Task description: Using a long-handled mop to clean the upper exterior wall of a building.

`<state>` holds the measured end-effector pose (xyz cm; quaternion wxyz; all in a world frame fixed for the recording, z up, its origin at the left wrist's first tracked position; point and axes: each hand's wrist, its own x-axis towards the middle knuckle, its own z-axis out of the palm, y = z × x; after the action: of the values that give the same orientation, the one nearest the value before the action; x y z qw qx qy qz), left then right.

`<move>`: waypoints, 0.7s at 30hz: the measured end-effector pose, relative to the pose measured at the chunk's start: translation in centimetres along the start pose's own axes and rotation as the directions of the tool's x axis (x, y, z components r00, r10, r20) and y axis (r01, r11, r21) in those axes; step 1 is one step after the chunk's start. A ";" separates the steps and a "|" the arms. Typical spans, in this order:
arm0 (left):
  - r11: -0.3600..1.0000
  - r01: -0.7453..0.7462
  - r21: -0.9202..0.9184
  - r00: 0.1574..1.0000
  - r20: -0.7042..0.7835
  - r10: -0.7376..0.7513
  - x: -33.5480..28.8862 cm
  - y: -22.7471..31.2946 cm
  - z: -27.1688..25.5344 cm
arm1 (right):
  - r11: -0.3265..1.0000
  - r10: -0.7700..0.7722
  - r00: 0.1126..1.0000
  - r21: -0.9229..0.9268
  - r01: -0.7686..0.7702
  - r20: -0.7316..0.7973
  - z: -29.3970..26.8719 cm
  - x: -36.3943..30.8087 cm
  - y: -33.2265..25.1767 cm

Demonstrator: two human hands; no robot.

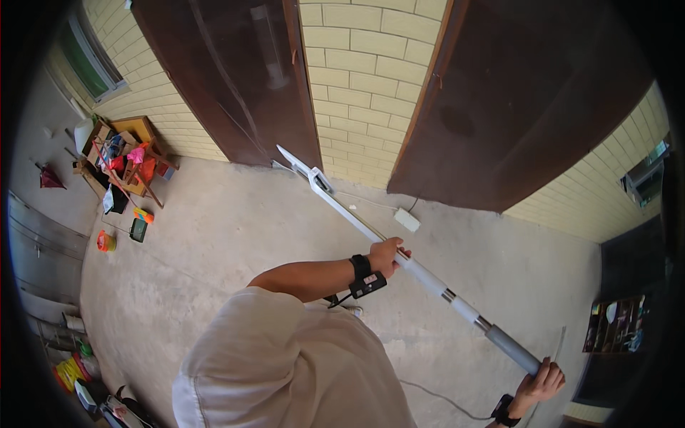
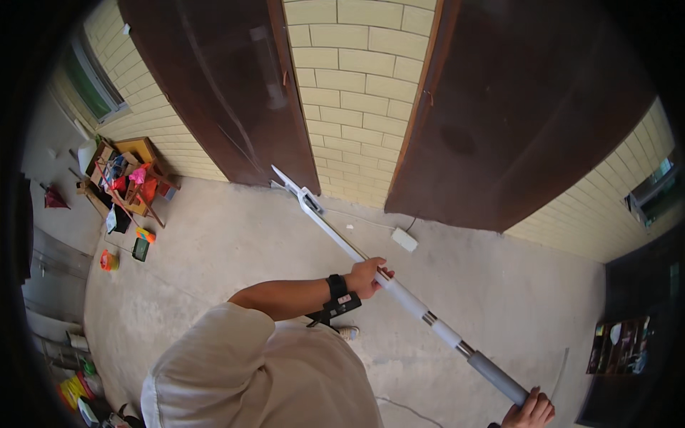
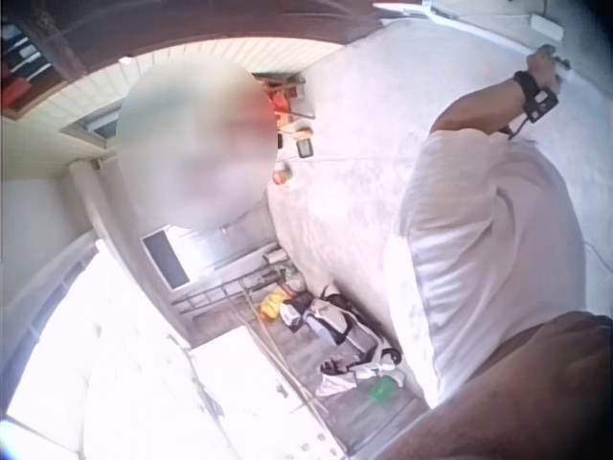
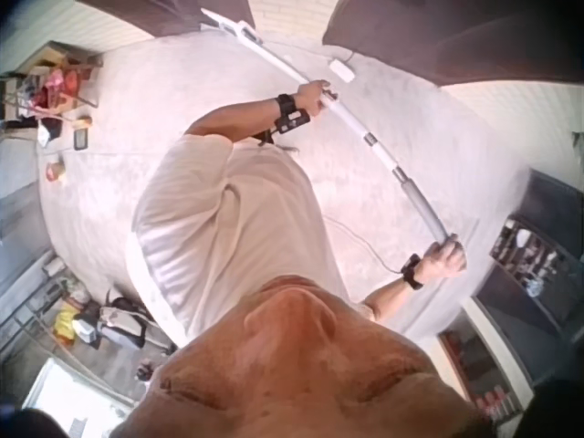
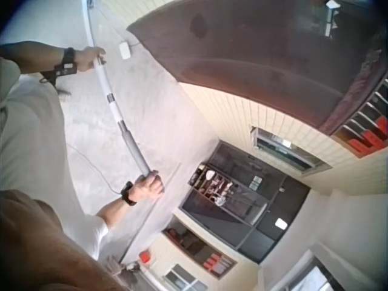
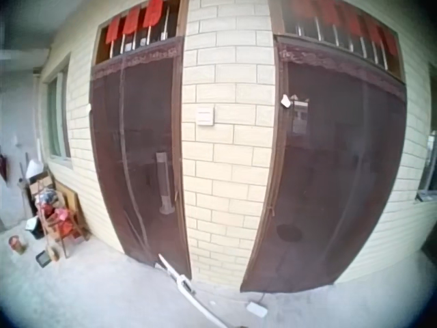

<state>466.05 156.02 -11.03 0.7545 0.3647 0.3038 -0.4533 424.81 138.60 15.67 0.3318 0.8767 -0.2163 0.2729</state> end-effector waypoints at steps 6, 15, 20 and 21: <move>0.991 0.129 -0.024 0.991 0.026 -0.129 1.4 -0.1 0.3 | 0.965 -0.207 0.920 -0.222 0.137 -0.332 -0.6 5.9 -2.1; 0.917 0.363 -0.168 0.850 0.462 -0.253 4.8 0.0 2.4 | 0.959 -0.097 0.966 -0.281 0.027 -0.238 4.4 16.6 -1.8; 0.907 0.352 -0.231 0.894 0.370 -0.253 7.9 1.4 2.2 | 0.978 -0.167 0.909 -0.050 0.201 0.383 11.2 18.3 0.5; 0.905 0.343 -0.253 0.902 0.359 -0.241 8.6 2.5 1.6 | 0.982 -0.122 0.823 -0.051 0.180 0.554 12.6 18.9 0.1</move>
<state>471.98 151.51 -16.23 0.7637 0.1133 0.2967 -0.5620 443.26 125.99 19.51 0.3202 0.9145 -0.2455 -0.0280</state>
